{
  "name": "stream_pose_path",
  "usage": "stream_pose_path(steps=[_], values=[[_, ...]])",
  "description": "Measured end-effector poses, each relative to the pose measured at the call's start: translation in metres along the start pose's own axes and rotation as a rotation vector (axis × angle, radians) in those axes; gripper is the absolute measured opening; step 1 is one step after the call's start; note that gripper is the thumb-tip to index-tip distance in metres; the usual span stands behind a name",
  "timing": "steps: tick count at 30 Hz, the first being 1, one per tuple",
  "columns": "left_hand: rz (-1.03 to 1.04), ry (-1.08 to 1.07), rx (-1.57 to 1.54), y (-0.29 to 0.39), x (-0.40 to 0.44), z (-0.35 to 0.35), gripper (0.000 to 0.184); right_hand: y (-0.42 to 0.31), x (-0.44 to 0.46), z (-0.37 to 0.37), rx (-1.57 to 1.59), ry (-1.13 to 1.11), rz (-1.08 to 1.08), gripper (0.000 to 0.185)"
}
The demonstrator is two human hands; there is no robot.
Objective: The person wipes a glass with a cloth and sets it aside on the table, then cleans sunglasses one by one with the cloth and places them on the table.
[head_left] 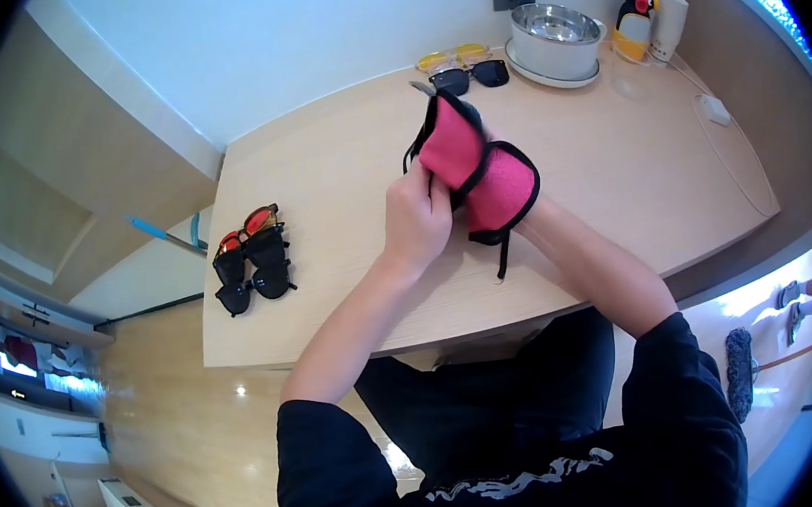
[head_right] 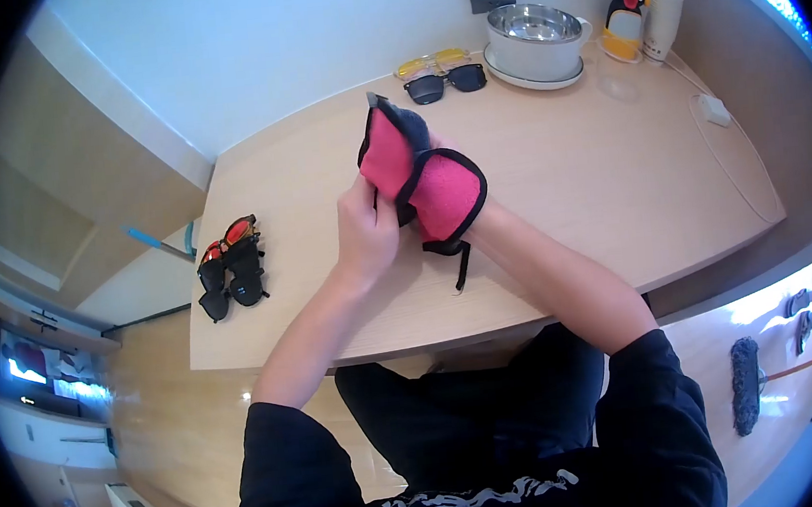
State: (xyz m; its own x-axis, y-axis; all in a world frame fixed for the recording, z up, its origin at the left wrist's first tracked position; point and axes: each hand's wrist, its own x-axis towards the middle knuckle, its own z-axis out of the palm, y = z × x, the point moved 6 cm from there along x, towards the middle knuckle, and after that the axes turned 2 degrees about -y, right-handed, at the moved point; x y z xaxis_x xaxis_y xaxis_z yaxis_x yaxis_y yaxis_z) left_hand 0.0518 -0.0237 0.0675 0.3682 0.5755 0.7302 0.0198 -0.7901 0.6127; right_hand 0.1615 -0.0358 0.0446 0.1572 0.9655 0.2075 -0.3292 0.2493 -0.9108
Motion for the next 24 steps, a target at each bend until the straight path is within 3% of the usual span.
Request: stream_pose_path(steps=[1,2,4,5,7,9,10,11,13,15,17,19,21,22,23,24], values=[[0.000,-0.005,0.005,0.001,0.000,-0.003,0.018,0.004,0.004,-0.002,0.213,0.009,0.008,0.032],[-0.043,-0.072,0.045,0.001,0.000,-0.002,0.017,0.002,0.006,-0.007,0.225,0.016,0.005,0.032],[-0.075,-0.155,0.075,0.005,-0.003,0.004,0.016,-0.031,0.000,-0.005,-1.243,0.014,-0.416,0.031],[-0.112,-0.203,0.101,0.006,-0.006,0.010,0.016,-0.045,-0.008,-0.001,-1.339,0.064,-0.656,0.037],[-0.142,-0.246,0.117,0.002,-0.006,0.018,0.016,-0.029,0.003,-0.012,-0.942,0.001,-0.463,0.040],[-0.094,-0.086,-0.005,-0.003,-0.003,0.009,0.017,-0.043,-0.015,0.010,-1.157,0.001,-0.842,0.032],[-0.121,-0.052,-0.023,-0.005,-0.001,0.002,0.017,-0.004,-0.002,-0.004,-0.584,-0.116,-0.072,0.031],[-0.119,-0.052,-0.015,-0.005,0.001,0.000,0.017,-0.014,-0.008,0.011,-1.146,-0.209,-0.384,0.035],[-0.129,-0.027,-0.028,-0.006,0.000,-0.003,0.018,-0.016,-0.010,0.010,-1.095,-0.179,-0.581,0.038],[-0.087,-0.043,-0.036,0.003,-0.001,0.004,0.017,-0.026,-0.012,0.006,-1.353,-0.085,-0.715,0.039],[-0.061,-0.105,-0.109,-0.006,-0.008,0.019,0.017,-0.020,-0.003,-0.018,-0.838,-0.149,-0.171,0.042],[-0.098,-0.103,-0.093,-0.003,-0.007,0.017,0.019,-0.013,-0.003,-0.025,-0.502,-0.069,-0.188,0.029],[-0.137,-0.085,-0.073,-0.008,-0.005,0.013,0.020,-0.022,-0.011,-0.001,-1.309,-0.104,-0.602,0.030],[-0.192,-0.039,-0.171,-0.020,-0.002,0.007,0.023,-0.016,-0.010,0.006,-1.034,-0.118,-0.695,0.030],[-0.247,0.003,-0.265,-0.029,-0.002,0.002,0.025,-0.005,-0.009,0.003,-1.181,-0.087,-0.476,0.032],[-0.383,-0.024,-0.292,-0.035,-0.004,0.000,0.027,0.005,-0.001,-0.001,-0.910,-0.117,-0.341,0.034]])
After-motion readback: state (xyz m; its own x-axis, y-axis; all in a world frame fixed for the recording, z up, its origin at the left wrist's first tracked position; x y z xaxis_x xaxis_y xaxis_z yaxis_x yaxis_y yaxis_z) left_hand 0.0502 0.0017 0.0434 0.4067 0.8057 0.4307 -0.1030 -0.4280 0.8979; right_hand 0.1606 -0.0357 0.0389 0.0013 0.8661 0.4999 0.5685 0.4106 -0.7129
